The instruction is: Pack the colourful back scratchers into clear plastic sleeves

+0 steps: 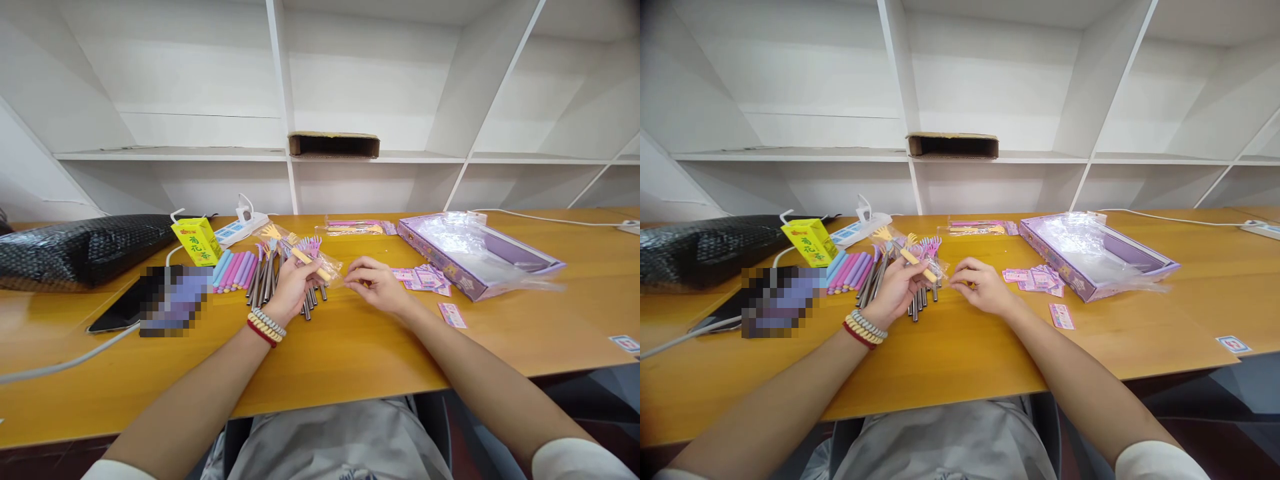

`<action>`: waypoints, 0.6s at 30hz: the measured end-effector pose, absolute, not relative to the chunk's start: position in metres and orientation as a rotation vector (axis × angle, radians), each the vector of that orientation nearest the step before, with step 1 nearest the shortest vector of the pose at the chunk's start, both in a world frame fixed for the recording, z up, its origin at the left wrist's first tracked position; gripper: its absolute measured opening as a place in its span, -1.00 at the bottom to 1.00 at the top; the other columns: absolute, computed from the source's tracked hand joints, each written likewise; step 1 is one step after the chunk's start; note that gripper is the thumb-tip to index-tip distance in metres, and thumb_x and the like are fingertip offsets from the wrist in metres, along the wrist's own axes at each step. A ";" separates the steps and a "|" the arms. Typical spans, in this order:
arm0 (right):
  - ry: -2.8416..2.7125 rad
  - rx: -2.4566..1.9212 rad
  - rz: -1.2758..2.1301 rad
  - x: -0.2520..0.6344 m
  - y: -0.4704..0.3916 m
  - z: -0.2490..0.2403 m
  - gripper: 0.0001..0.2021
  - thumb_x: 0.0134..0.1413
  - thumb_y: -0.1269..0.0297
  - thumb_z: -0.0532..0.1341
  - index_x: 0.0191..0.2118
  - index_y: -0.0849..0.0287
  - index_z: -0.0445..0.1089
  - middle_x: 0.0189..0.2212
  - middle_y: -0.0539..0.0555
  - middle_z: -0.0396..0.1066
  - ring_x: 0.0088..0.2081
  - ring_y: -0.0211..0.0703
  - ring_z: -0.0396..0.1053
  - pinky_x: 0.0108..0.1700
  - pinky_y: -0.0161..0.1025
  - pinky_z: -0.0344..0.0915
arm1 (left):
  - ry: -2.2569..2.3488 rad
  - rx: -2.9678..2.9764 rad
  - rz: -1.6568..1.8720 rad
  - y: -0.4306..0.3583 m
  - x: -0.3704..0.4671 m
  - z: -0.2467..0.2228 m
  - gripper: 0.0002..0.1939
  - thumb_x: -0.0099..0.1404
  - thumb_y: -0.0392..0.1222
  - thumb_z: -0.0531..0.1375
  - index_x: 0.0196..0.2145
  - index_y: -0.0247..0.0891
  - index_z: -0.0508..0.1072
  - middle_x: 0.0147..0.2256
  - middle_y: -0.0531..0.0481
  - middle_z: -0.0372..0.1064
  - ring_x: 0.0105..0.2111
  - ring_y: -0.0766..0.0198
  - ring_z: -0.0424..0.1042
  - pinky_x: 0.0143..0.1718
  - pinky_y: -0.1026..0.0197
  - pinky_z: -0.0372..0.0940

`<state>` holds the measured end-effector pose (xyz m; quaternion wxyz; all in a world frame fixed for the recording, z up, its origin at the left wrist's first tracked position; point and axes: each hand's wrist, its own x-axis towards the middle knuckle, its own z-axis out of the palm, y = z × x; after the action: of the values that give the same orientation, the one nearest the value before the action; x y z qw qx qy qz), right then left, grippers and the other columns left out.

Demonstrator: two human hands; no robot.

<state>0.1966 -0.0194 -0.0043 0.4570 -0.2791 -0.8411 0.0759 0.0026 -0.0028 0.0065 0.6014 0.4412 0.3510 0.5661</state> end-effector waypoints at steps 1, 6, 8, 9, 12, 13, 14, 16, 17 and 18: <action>-2.066 -0.687 0.180 0.197 -0.020 -0.004 -0.88 0.09 0.35 0.15 -0.32 0.13 0.44 -0.30 0.11 0.32 -0.28 -0.23 0.32 -0.26 -0.25 0.30 | 0.821 1.028 1.307 -0.003 0.003 0.007 -0.71 0.03 -0.26 0.30 -0.31 -0.29 0.27 -0.49 0.04 0.34 -0.55 0.34 0.38 -0.54 0.27 0.34; -2.043 -0.687 0.156 0.197 -0.021 -0.005 -0.89 0.05 0.35 0.19 -0.30 0.12 0.45 -0.20 0.13 0.27 -0.20 -0.19 0.28 -0.18 -0.19 0.30 | 0.870 1.046 1.261 -0.005 0.005 0.007 -0.70 0.02 -0.30 0.30 -0.32 -0.29 0.25 -0.44 0.00 0.36 -0.49 0.29 0.42 -0.51 0.24 0.38; -2.034 -0.671 0.158 0.196 -0.021 -0.006 -0.90 0.02 0.36 0.20 -0.31 0.11 0.45 -0.17 0.13 0.26 -0.19 -0.18 0.27 -0.14 -0.16 0.29 | 0.887 1.047 1.242 -0.005 0.006 0.007 -0.69 0.03 -0.31 0.29 -0.30 -0.29 0.24 -0.43 0.00 0.37 -0.49 0.28 0.43 -0.52 0.24 0.38; -2.029 -0.666 0.165 0.196 -0.021 -0.006 -0.90 0.01 0.36 0.21 -0.31 0.11 0.45 -0.15 0.13 0.26 -0.19 -0.18 0.26 -0.13 -0.15 0.28 | 0.889 1.050 1.234 -0.006 0.006 0.007 -0.69 0.03 -0.32 0.28 -0.29 -0.29 0.25 -0.42 -0.01 0.37 -0.48 0.28 0.43 -0.52 0.24 0.38; -2.029 -0.682 0.211 0.197 -0.022 -0.006 -0.80 -0.03 0.40 0.22 -0.22 0.10 0.43 -0.12 0.13 0.24 -0.14 -0.15 0.26 -0.11 -0.15 0.28 | 0.865 1.060 1.226 -0.007 0.007 0.008 -0.68 0.02 -0.33 0.29 -0.27 -0.30 0.27 -0.37 -0.03 0.39 -0.45 0.27 0.44 -0.49 0.22 0.39; -2.035 -0.699 0.234 0.197 -0.022 -0.005 -0.76 -0.05 0.41 0.22 -0.18 0.10 0.41 -0.12 0.14 0.24 -0.12 -0.13 0.25 -0.13 -0.16 0.29 | 0.853 1.061 1.229 -0.007 0.007 0.009 -0.67 0.02 -0.33 0.29 -0.26 -0.30 0.27 -0.37 -0.03 0.39 -0.45 0.27 0.45 -0.49 0.22 0.40; -2.043 -0.717 0.260 0.198 -0.022 -0.005 -0.71 -0.06 0.42 0.22 -0.14 0.09 0.39 -0.11 0.14 0.23 -0.10 -0.12 0.25 -0.17 -0.18 0.30 | 0.840 1.058 1.231 -0.008 0.007 0.010 -0.66 0.01 -0.33 0.29 -0.26 -0.30 0.27 -0.37 -0.03 0.39 -0.45 0.27 0.45 -0.49 0.22 0.40; -2.054 -0.751 0.312 0.199 -0.022 -0.004 -0.69 -0.07 0.43 0.21 -0.12 0.08 0.38 -0.10 0.15 0.22 -0.08 -0.10 0.24 -0.27 -0.23 0.31 | 0.807 1.050 1.231 -0.008 0.006 0.011 -0.64 0.01 -0.32 0.30 -0.24 -0.29 0.27 -0.38 -0.02 0.40 -0.46 0.27 0.44 -0.50 0.22 0.39; -2.054 -0.765 0.330 0.199 -0.022 -0.004 -0.71 -0.07 0.42 0.22 -0.14 0.09 0.38 -0.09 0.15 0.22 -0.09 -0.10 0.25 -0.31 -0.25 0.30 | 0.789 1.045 1.228 -0.009 0.006 0.012 -0.63 0.01 -0.32 0.30 -0.22 -0.29 0.27 -0.38 -0.02 0.40 -0.46 0.27 0.44 -0.51 0.23 0.39; -2.052 -0.775 0.341 0.199 -0.021 -0.004 -0.75 -0.06 0.41 0.22 -0.18 0.09 0.40 -0.09 0.15 0.22 -0.11 -0.11 0.25 -0.32 -0.25 0.30 | 0.774 1.041 1.224 -0.009 0.006 0.012 -0.61 0.01 -0.32 0.30 -0.20 -0.28 0.27 -0.38 -0.02 0.40 -0.47 0.28 0.44 -0.51 0.24 0.38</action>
<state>0.1991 -0.0213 -0.0042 0.4448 -0.3126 -0.8280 0.1376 0.0058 -0.0087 0.0118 0.6280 0.4542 0.3378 0.5341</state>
